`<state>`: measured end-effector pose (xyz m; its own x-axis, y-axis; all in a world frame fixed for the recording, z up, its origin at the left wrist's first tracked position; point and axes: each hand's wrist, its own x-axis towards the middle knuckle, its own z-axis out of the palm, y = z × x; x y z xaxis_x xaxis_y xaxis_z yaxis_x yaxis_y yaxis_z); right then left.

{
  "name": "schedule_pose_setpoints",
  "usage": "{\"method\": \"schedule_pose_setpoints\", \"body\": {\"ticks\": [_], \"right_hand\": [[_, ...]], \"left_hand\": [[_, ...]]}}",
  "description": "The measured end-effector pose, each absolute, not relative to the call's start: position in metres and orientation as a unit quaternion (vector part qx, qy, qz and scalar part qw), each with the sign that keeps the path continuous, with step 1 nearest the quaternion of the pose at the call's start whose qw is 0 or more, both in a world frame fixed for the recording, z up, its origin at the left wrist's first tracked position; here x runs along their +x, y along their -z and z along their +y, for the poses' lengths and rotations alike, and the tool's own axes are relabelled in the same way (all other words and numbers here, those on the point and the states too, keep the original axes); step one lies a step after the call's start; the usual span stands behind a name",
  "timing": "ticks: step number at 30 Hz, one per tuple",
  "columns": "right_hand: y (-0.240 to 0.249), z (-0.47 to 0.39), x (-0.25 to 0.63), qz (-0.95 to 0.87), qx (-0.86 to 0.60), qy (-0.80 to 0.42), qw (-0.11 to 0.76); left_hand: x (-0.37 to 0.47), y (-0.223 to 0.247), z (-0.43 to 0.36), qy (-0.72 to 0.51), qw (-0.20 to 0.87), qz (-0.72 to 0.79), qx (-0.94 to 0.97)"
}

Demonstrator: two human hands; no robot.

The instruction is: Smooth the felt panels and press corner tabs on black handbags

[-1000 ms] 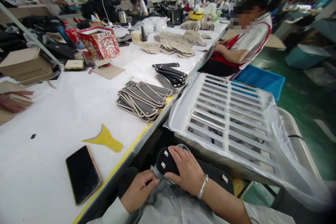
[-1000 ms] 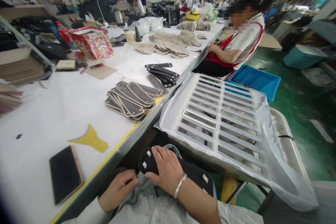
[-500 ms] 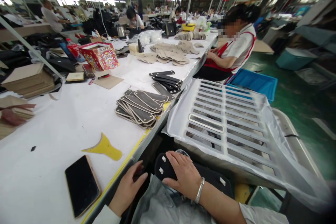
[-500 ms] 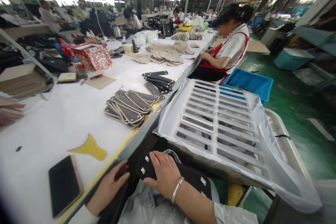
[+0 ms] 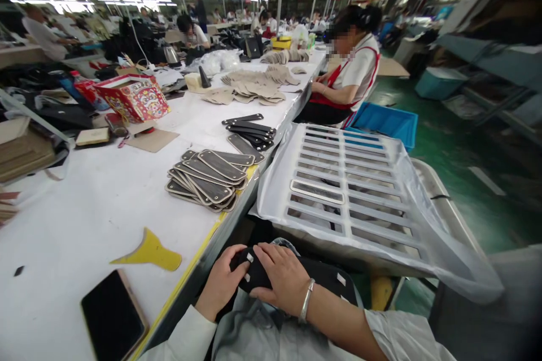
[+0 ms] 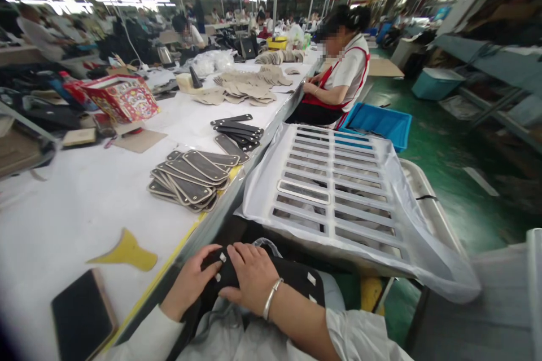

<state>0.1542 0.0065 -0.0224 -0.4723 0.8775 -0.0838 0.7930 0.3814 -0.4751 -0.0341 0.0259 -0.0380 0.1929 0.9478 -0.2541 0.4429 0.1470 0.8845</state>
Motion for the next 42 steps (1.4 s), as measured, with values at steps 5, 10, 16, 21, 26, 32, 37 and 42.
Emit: {"method": "schedule_pose_setpoints", "body": {"ticks": [5,10,16,21,26,32,37,42], "right_hand": [[0.021,-0.009,0.191,-0.824,-0.517,-0.217,0.082],[0.017,-0.031,0.24,-0.805,-0.55,-0.212,0.059],[0.014,-0.034,0.251,-0.807,-0.545,-0.218,0.07],[0.015,-0.033,0.249,-0.804,-0.543,-0.226,0.082],[0.018,-0.035,0.252,-0.799,-0.545,-0.235,0.094],[0.021,-0.037,0.253,-0.802,-0.54,-0.233,0.102],[0.027,-0.034,0.256,-0.834,-0.499,-0.219,0.081],[0.028,-0.03,0.257,-0.835,-0.499,-0.219,0.073]], "left_hand": [[-0.032,0.037,0.027,-0.223,0.514,0.575,0.596],[-0.04,0.035,0.03,-0.212,0.489,0.562,0.632],[-0.023,0.004,0.032,-0.099,0.32,0.404,0.851],[-0.001,-0.003,0.035,-0.009,0.259,0.333,0.906],[0.0,0.003,0.037,0.005,0.25,0.339,0.907],[-0.004,0.013,0.036,-0.006,0.222,0.324,0.92],[-0.01,0.024,0.038,-0.011,0.184,0.271,0.945],[-0.007,0.027,0.045,-0.001,0.194,0.274,0.942]]}}
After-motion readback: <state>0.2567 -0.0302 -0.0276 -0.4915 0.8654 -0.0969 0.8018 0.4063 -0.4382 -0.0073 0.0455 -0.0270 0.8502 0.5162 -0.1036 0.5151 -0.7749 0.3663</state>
